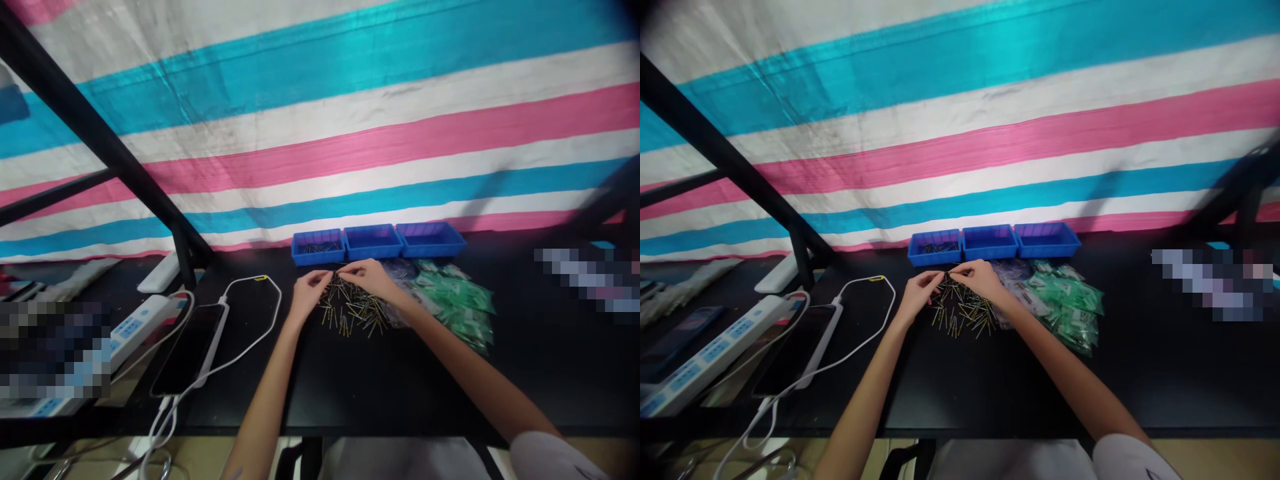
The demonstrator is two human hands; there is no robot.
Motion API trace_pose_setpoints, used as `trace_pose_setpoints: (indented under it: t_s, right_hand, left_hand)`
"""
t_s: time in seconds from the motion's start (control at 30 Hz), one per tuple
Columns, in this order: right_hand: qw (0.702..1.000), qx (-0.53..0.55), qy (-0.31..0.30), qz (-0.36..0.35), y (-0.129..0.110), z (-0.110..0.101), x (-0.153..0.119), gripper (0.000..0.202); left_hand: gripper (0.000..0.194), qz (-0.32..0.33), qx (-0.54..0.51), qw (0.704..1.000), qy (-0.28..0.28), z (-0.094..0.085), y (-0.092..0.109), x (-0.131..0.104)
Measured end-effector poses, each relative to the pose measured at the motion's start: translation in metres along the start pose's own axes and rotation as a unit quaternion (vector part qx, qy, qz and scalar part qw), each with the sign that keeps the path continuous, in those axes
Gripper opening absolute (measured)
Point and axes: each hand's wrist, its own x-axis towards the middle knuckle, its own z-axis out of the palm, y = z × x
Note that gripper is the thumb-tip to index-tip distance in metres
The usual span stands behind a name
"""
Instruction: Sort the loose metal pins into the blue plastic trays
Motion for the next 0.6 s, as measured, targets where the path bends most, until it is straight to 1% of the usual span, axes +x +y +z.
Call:
trace_pose_setpoints:
  t_s: [0.07, 0.13, 0.23, 0.33, 0.4, 0.47, 0.53, 0.6]
  right_hand:
    - [0.996, 0.087, 0.001, 0.018, -0.002, -0.001, 0.000, 0.029]
    - [0.988, 0.151, 0.002, 0.040, -0.005, -0.002, 0.000, 0.032]
    - [0.980, 0.193, -0.011, 0.046, -0.012, -0.001, -0.001, 0.029]
    - [0.978, 0.206, -0.019, 0.030, -0.017, -0.001, -0.002, 0.025]
    - [0.979, 0.199, -0.002, 0.038, -0.018, -0.001, -0.003, 0.028]
    - [0.981, 0.185, 0.013, 0.052, -0.017, -0.001, -0.005, 0.031]
    - [0.983, 0.178, 0.005, 0.053, -0.016, -0.001, -0.007, 0.032]
    - [0.983, 0.179, -0.007, 0.049, -0.015, -0.001, -0.007, 0.030]
  left_hand:
    - [0.036, 0.025, 0.010, 1.000, -0.006, 0.000, 0.003, -0.002]
    - [0.033, 0.049, 0.003, 0.999, -0.021, 0.001, 0.006, -0.004]
    - [0.027, 0.071, -0.028, 0.996, -0.049, 0.004, 0.011, -0.007]
    - [0.023, 0.069, -0.054, 0.995, -0.056, 0.007, 0.014, -0.008]
    - [0.024, 0.061, -0.064, 0.995, -0.041, 0.006, 0.015, -0.009]
    - [0.027, 0.057, -0.073, 0.996, -0.003, 0.005, 0.015, -0.008]
    - [0.028, 0.058, -0.082, 0.994, 0.039, 0.002, 0.015, -0.007]
    - [0.028, 0.059, -0.080, 0.994, 0.054, 0.001, 0.014, -0.005]
